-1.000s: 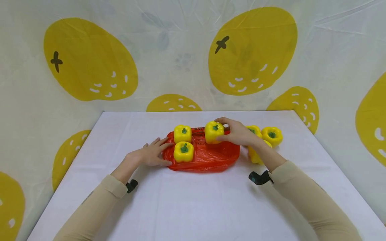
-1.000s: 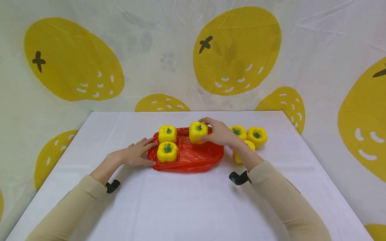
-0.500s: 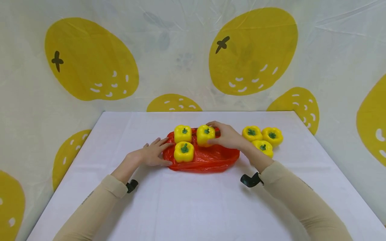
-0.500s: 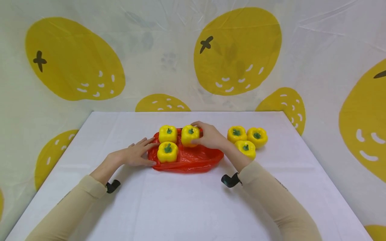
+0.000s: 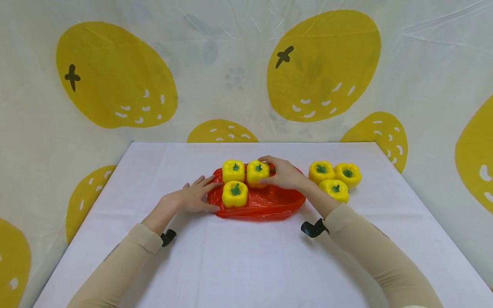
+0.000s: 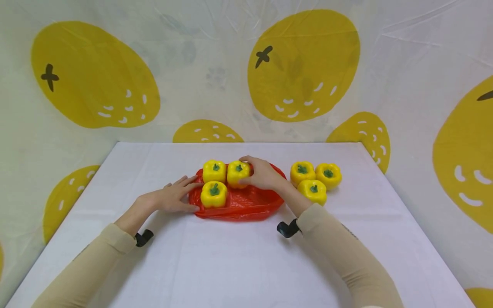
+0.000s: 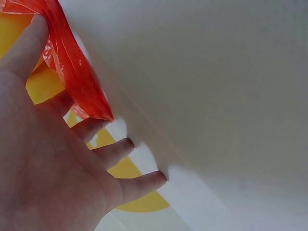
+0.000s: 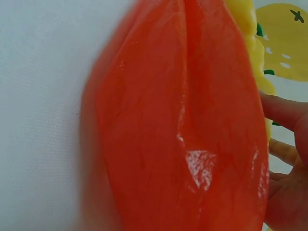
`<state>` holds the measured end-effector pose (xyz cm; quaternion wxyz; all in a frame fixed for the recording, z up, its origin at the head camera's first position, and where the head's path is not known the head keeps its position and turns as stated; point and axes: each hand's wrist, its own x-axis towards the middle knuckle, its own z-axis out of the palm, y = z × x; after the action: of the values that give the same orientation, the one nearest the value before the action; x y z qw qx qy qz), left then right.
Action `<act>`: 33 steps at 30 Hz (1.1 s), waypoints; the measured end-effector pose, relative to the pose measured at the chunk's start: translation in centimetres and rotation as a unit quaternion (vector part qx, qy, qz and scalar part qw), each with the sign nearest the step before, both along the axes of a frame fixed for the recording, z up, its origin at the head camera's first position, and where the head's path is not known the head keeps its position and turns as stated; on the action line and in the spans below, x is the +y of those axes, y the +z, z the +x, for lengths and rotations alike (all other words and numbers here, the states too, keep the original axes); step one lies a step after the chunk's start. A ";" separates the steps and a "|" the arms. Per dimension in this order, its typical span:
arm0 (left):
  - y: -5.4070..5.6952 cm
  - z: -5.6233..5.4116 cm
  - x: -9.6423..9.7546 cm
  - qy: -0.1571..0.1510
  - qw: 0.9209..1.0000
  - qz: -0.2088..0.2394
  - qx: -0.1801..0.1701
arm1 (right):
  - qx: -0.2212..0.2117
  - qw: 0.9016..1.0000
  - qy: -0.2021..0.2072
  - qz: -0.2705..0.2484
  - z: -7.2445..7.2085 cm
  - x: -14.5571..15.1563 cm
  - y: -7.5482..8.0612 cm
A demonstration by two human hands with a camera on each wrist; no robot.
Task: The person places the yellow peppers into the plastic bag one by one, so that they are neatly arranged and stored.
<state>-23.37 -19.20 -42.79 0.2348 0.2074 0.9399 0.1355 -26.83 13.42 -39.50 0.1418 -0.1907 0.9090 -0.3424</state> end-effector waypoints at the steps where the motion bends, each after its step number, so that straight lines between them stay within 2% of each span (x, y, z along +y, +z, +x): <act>1: 0.0 0.0 0.0 0.000 1.000 0.000 0.001 | 0.005 1.000 0.000 0.001 0.0 -0.1 0.0; 6: 0.1 0.1 -0.1 -0.002 1.000 0.000 0.003 | 0.021 1.000 0.005 0.005 0.0 -0.5 0.0; 20: 0.6 0.4 0.1 0.001 1.000 0.005 0.001 | 0.010 1.000 0.006 0.013 0.2 0.1 0.3; 27: 0.2 0.1 0.0 0.000 1.000 -0.001 0.006 | 0.011 1.000 0.018 -0.004 0.2 1.3 1.0; 33: 0.6 0.3 0.0 -0.001 1.000 0.000 0.001 | 0.009 1.000 0.017 -0.001 0.6 2.6 1.9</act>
<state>-23.12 -19.19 -42.24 0.2342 0.2083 0.9399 0.1351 -26.19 15.98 -37.64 0.1393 -0.2091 0.9065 -0.3393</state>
